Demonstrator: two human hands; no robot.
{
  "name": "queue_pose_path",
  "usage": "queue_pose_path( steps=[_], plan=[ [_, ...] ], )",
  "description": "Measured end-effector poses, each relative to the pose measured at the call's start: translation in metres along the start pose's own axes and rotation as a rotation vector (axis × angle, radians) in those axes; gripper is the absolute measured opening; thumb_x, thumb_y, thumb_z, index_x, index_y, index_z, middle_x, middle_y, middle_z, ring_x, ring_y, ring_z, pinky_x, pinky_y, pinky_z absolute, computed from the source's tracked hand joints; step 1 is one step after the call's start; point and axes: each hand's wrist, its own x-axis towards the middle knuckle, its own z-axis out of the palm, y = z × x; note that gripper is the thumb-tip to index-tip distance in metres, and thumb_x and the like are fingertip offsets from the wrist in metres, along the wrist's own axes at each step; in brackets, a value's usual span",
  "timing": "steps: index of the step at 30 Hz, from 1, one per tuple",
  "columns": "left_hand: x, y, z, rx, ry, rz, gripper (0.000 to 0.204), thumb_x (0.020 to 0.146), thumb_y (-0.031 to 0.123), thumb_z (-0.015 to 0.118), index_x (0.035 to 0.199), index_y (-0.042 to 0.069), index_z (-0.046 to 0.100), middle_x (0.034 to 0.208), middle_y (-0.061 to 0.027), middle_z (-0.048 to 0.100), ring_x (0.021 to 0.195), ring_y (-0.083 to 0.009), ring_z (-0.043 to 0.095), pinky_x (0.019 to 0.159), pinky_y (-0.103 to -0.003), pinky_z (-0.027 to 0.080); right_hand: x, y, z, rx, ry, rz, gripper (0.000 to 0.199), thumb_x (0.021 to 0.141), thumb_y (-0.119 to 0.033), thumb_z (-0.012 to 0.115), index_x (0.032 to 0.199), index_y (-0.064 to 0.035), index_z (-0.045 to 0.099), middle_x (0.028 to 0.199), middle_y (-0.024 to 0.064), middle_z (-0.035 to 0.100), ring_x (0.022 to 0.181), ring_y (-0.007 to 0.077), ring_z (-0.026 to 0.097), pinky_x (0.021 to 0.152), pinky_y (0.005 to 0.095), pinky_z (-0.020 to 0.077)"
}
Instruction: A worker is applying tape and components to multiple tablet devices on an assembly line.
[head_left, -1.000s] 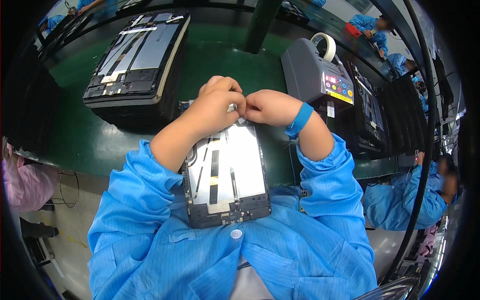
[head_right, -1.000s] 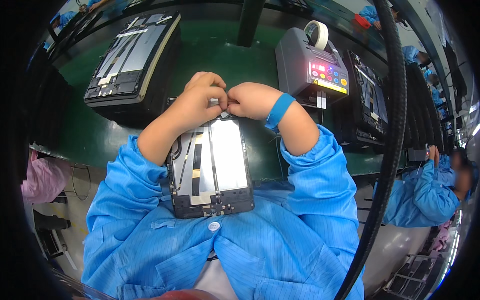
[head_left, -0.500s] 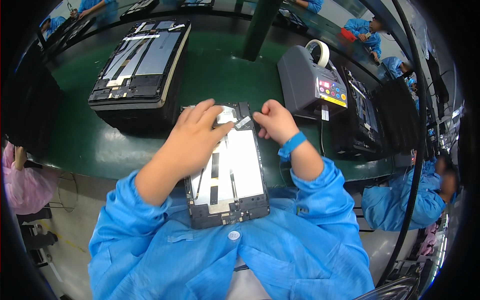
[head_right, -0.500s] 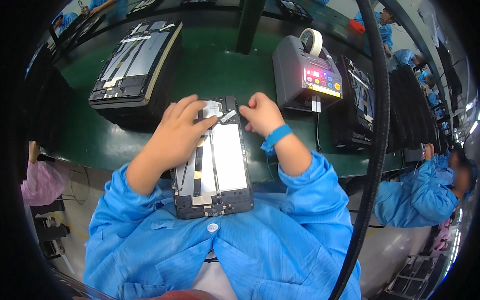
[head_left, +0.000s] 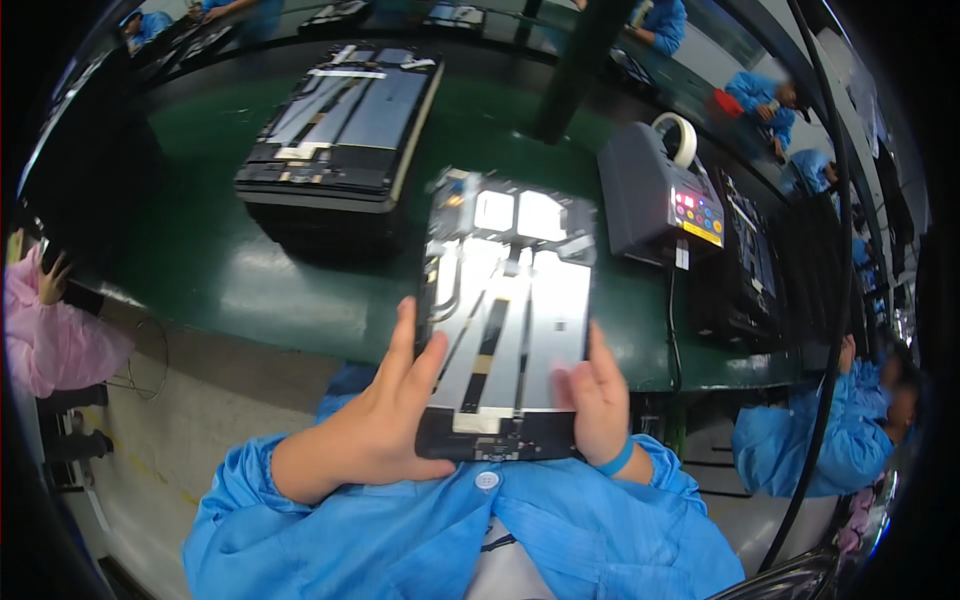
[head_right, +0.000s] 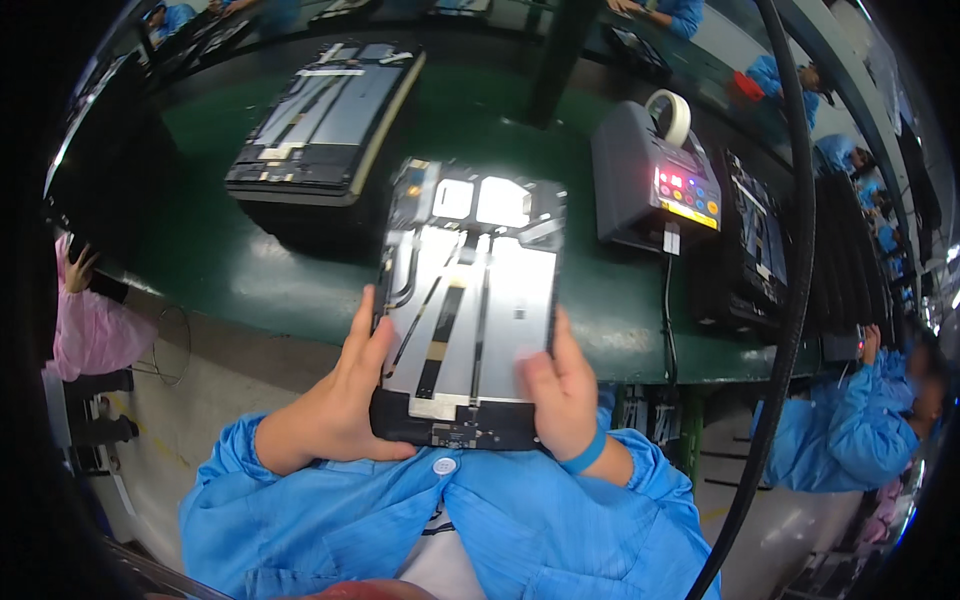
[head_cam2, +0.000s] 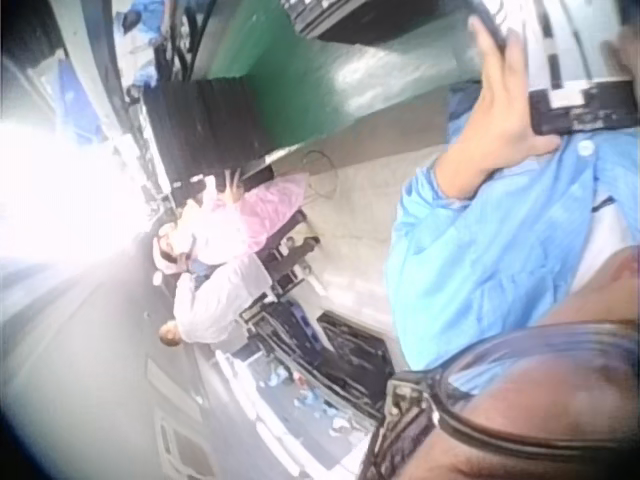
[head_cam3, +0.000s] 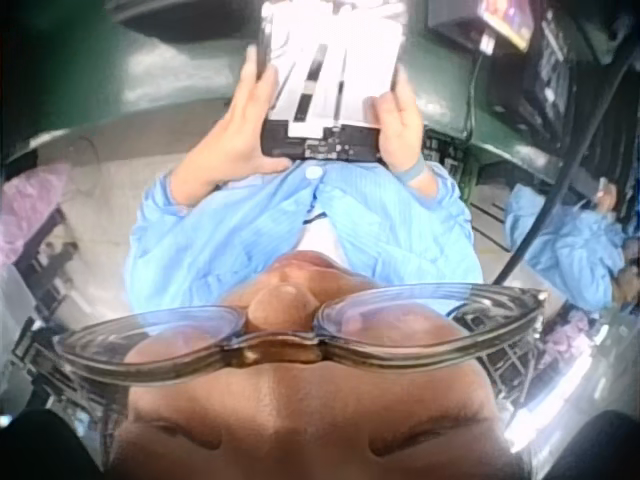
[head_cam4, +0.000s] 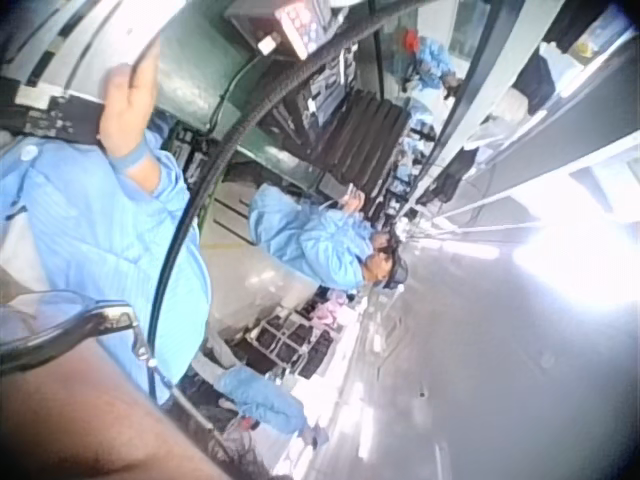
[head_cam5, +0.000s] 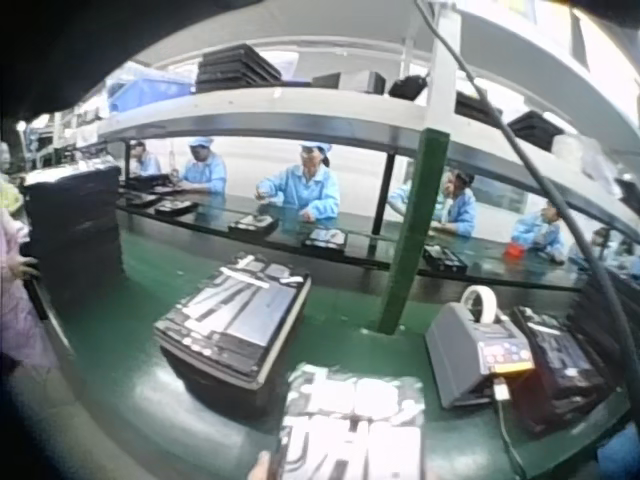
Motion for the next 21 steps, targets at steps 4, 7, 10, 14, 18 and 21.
queue_pose_path(
  steps=[4, 7, 10, 14, 18, 21],
  plan=[
    [0.026, 0.026, -0.055, 0.127, 0.037, 0.051, 0.12, 0.056, 0.016, 0.086, 0.146, -0.001, 0.008, 0.143, -0.0417, -0.005, 0.136, -0.0527, 0.005, 0.109, -0.046, 0.024, 0.035, -0.048, 0.009, 0.378, -0.014, -0.035, 0.056, 0.092, -0.019, 0.043, 0.143, 0.0001, 0.029, 0.094, -0.0031, 0.056, 0.066, 0.001, 0.039, 0.056, 0.0158, 0.0296],
    [0.035, 0.004, -0.112, 0.198, 0.184, 0.191, 0.122, 0.053, 0.035, 0.089, 0.143, -0.008, 0.018, 0.148, -0.0246, 0.022, 0.139, -0.03, 0.02, 0.111, -0.036, 0.017, 0.082, -0.083, 0.03, 0.43, -0.138, -0.171, 0.053, 0.089, -0.015, 0.043, 0.139, 0.0018, 0.035, 0.092, -0.0022, 0.055, 0.066, 0.0023, 0.037, 0.057, 0.0169, 0.0292],
    [0.058, -0.009, -0.171, -0.1, 0.239, 0.109, 0.116, 0.05, 0.021, 0.09, 0.144, -0.002, 0.025, 0.137, -0.0158, 0.041, 0.126, -0.0221, 0.039, 0.106, -0.031, 0.03, 0.144, -0.094, 0.059, 0.316, -0.216, -0.289, 0.045, 0.09, -0.018, 0.048, 0.129, 0.0041, 0.043, 0.09, 0.0009, 0.055, 0.069, 0.0065, 0.042, 0.063, 0.0209, 0.0374],
    [0.068, -0.057, -0.218, -0.204, 0.262, 0.059, 0.113, 0.05, 0.015, 0.089, 0.143, -0.004, 0.027, 0.14, -0.0149, 0.039, 0.13, -0.0222, 0.036, 0.11, -0.03, 0.024, 0.215, -0.072, 0.107, 0.06, -0.08, -0.339, 0.072, 0.09, -0.036, 0.052, 0.134, 0.0168, 0.029, 0.115, 0.0259, 0.057, 0.11, 0.0288, 0.055, 0.093, 0.0288, 0.0402],
    [0.062, -0.092, -0.226, -0.284, 0.344, -0.02, 0.114, 0.047, 0.025, 0.091, 0.14, -0.006, 0.032, 0.145, -0.017, 0.034, 0.135, -0.0257, 0.032, 0.112, -0.031, 0.018, 0.239, -0.05, 0.129, -0.107, -0.179, -0.299, 0.08, 0.09, -0.043, 0.047, 0.134, 0.0196, 0.024, 0.134, 0.0377, 0.037, 0.131, 0.0422, 0.034, 0.108, 0.0331, 0.0282],
    [0.052, -0.099, -0.231, -0.313, 0.352, -0.041, 0.111, 0.047, 0.017, 0.088, 0.14, -0.005, 0.032, 0.144, -0.0157, 0.036, 0.134, -0.0244, 0.033, 0.112, -0.031, 0.019, 0.23, -0.048, 0.139, -0.186, -0.161, -0.288, 0.079, 0.09, -0.043, 0.045, 0.133, 0.02, 0.025, 0.136, 0.0388, 0.033, 0.133, 0.044, 0.028, 0.11, 0.0339, 0.0238]
  ],
)
